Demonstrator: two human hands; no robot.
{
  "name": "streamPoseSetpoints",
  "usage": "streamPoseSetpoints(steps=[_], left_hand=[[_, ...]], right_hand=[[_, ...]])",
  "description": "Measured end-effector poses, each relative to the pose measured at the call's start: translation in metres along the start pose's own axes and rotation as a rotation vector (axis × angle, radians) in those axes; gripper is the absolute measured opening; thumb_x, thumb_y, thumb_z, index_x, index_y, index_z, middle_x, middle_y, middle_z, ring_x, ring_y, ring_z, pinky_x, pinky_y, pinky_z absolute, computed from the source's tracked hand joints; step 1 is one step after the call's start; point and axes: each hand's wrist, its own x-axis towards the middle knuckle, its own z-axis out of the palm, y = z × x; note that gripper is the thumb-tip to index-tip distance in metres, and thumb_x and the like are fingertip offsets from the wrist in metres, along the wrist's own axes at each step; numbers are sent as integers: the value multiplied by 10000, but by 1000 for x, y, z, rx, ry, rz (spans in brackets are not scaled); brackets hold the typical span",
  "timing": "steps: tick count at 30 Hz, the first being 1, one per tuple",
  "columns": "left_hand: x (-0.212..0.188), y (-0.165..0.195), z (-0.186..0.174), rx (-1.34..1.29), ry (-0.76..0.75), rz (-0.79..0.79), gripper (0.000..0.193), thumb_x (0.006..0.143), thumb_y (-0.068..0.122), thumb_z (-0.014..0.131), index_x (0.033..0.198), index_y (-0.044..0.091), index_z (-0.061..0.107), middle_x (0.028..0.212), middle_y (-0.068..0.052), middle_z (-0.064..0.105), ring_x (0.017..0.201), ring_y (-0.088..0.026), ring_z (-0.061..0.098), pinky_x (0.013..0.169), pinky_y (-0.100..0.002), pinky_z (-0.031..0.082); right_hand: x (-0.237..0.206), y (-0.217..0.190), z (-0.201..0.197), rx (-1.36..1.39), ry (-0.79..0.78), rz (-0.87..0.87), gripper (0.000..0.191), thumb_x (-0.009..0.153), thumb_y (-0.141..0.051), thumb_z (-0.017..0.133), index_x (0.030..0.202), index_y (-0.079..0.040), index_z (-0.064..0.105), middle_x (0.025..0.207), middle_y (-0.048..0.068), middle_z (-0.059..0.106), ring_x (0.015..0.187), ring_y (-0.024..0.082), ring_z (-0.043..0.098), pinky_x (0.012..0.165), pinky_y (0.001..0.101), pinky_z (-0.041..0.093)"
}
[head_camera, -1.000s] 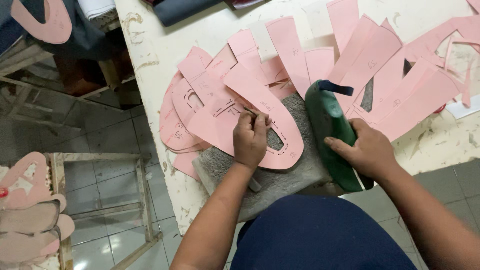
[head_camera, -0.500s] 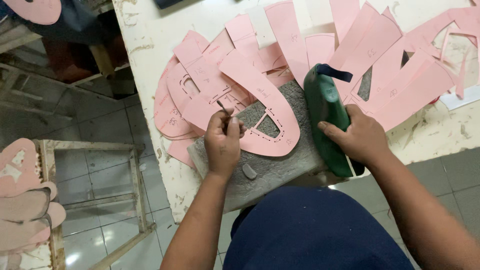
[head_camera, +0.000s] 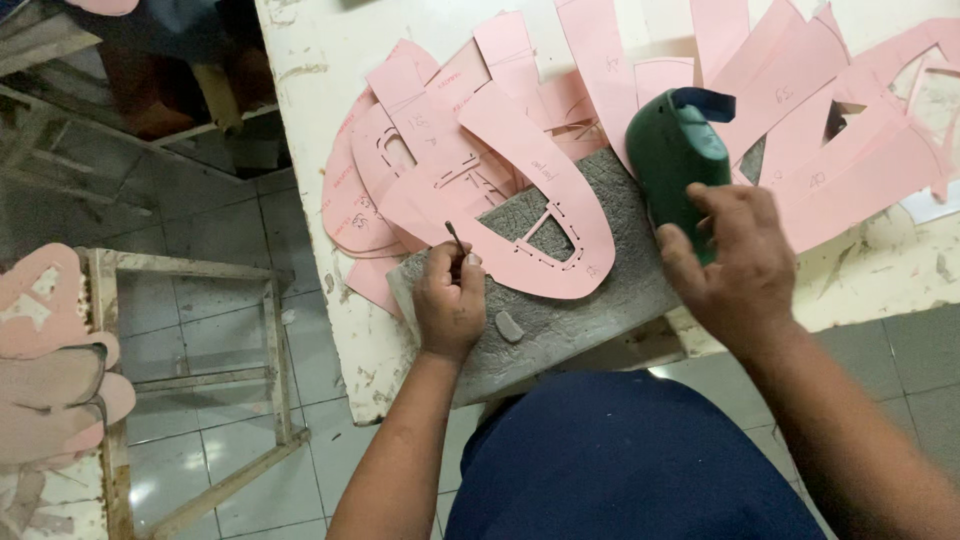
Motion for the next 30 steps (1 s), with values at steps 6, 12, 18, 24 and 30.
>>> streamPoseSetpoints(steps=[6,12,18,24,30], left_hand=[[-1,-1,3,-55,-4,-21,134,971,114,628,1059,15,645,858,-110,735,746,-202,729,694,-343,580],[-7,-10,10,-539,115,-108,71,1071,91,530,1068,26,558,1015,-62,660,881,-128,694,753,-277,607],[-6,-12,15,-449,92,-94,97,1094,104,512,1070,26,565,995,-54,656,864,-104,657,766,-262,587],[-6,-8,15,-309,46,-43,87,1070,115,552,1044,33,566,917,-41,665,806,-99,658,716,-256,574],[-3,-4,13,-78,56,0,84,1040,134,592,1033,51,599,826,-54,659,730,-152,642,664,-310,536]], right_hand=[[3,-11,43,487,-415,172,497,895,-232,727,1281,33,560,1090,100,682,861,113,666,762,276,544],[1,7,63,1049,-367,557,202,993,-127,653,1131,21,655,891,75,663,756,138,611,704,286,518],[-3,13,63,1216,-259,635,126,972,-104,612,1073,-28,600,960,61,693,834,134,691,732,300,576],[-8,9,61,1224,-308,656,149,967,-100,620,1103,-40,628,982,51,697,827,126,670,717,298,553],[-6,10,61,1213,-339,609,125,983,-109,618,1087,-44,644,919,48,690,786,122,665,699,297,550]])
